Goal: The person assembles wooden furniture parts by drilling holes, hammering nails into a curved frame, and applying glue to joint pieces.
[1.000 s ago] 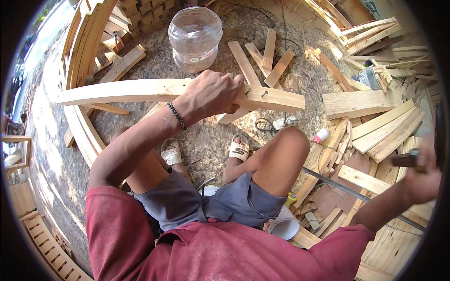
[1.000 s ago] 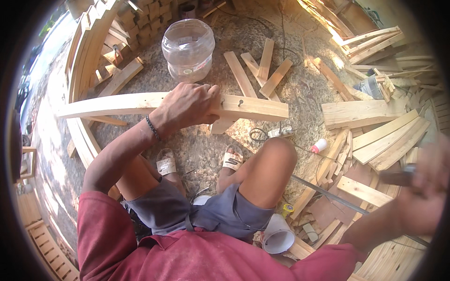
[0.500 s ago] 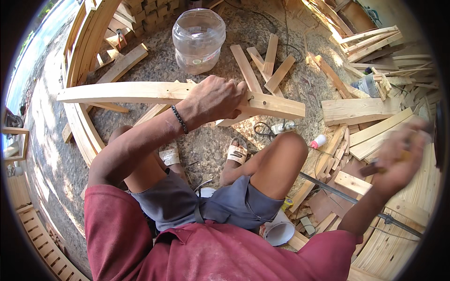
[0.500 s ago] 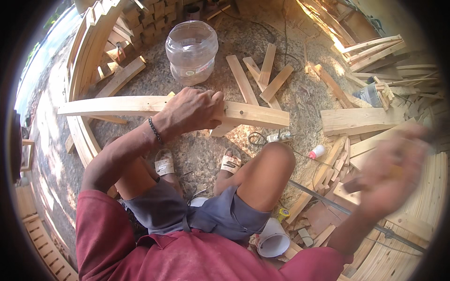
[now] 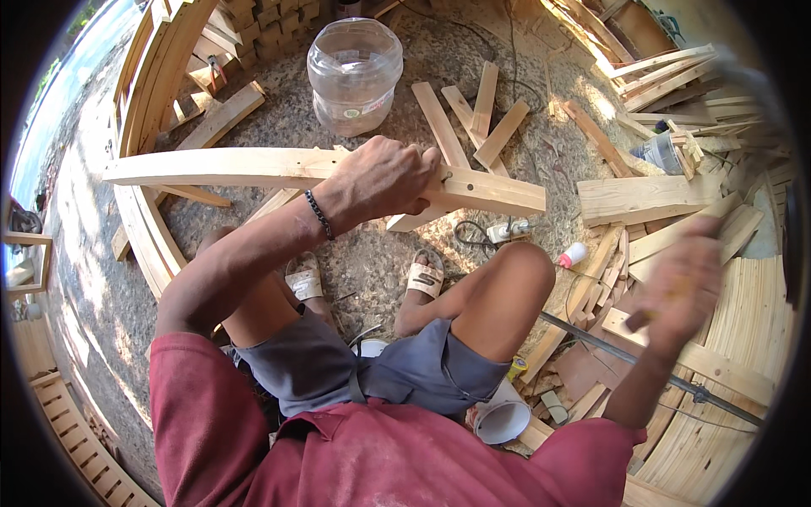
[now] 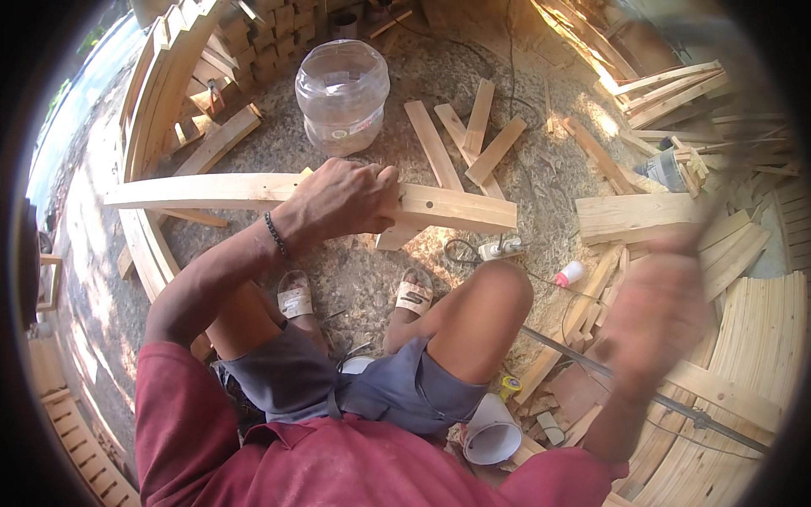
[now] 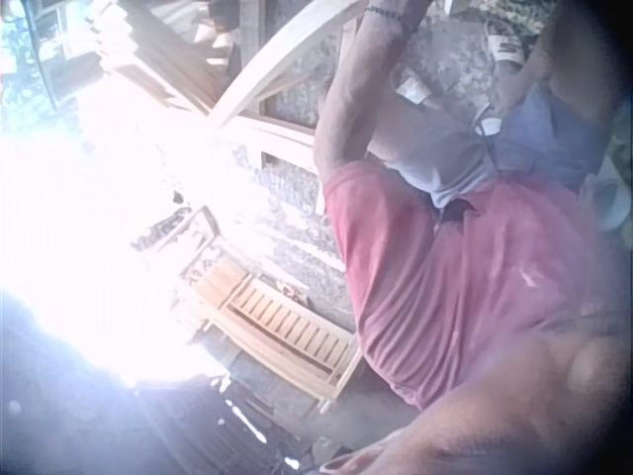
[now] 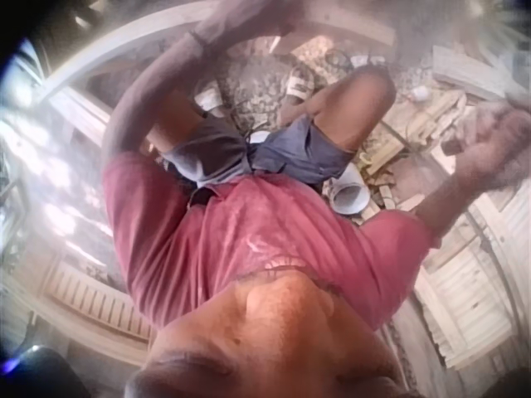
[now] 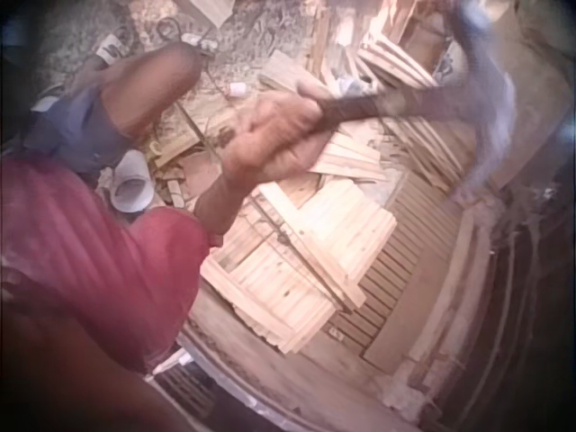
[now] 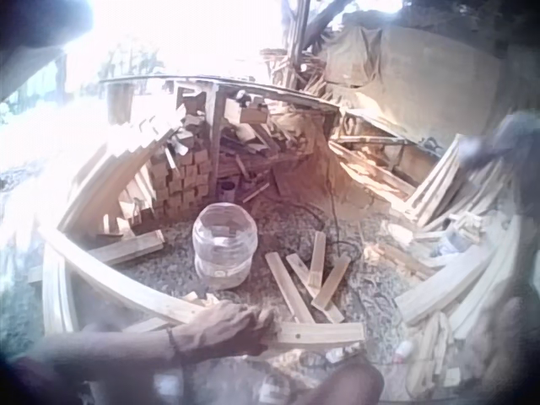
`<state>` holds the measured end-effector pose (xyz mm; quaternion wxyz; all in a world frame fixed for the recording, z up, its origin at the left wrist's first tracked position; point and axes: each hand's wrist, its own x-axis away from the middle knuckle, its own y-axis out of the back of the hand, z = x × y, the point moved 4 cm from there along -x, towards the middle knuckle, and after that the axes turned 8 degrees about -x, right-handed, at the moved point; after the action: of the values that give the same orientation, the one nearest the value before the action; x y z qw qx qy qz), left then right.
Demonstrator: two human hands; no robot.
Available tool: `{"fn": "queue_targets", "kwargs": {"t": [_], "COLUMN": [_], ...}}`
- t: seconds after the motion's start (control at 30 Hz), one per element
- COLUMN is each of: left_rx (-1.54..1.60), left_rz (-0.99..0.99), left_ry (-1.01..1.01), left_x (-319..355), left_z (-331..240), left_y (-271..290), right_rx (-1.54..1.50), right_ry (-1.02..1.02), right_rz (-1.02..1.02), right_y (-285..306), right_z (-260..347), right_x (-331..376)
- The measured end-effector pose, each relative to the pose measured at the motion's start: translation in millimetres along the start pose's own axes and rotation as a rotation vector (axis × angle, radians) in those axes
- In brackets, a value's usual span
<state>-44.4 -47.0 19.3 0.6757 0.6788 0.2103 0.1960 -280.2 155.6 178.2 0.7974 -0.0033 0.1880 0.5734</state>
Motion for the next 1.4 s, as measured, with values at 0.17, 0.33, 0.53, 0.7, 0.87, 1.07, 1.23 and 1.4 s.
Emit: {"fn": "queue_targets", "kwargs": {"t": [0.17,0.33,0.53,0.7,0.87,1.07,1.23,1.4], "left_rx": [0.010,-0.030,-0.006,-0.020,-0.002,-0.082,0.687,1.379], "left_rz": [-0.036,-0.014,-0.032,-0.025,0.030,-0.793,-0.632,-0.437], "left_ry": [-0.032,-0.021,-0.004,-0.016,0.012,0.011,0.378,0.309], "left_x": [-6,-8,1,3,5,63,66,22], "left_z": [-5,-12,-7,-9,-11,-43,-37,-25], "left_y": [-2,8,-3,-1,1,-11,-87,-112], "right_rx": [-0.258,0.486,0.052,0.311,0.476,0.564,0.556,0.572], "right_ry": [0.492,-0.126,-0.380,-0.260,-0.061,-0.039,-0.122,-0.059], "right_rz": [0.014,0.224,-0.001,0.057,0.115,0.110,0.131,0.103], "right_y": [26,-55,-59,-61,-82,-91,-96,-94], "right_z": [55,-119,-99,-119,-139,-134,-134,-138], "right_x": [7,44,46,46,48,37,33,39]}}
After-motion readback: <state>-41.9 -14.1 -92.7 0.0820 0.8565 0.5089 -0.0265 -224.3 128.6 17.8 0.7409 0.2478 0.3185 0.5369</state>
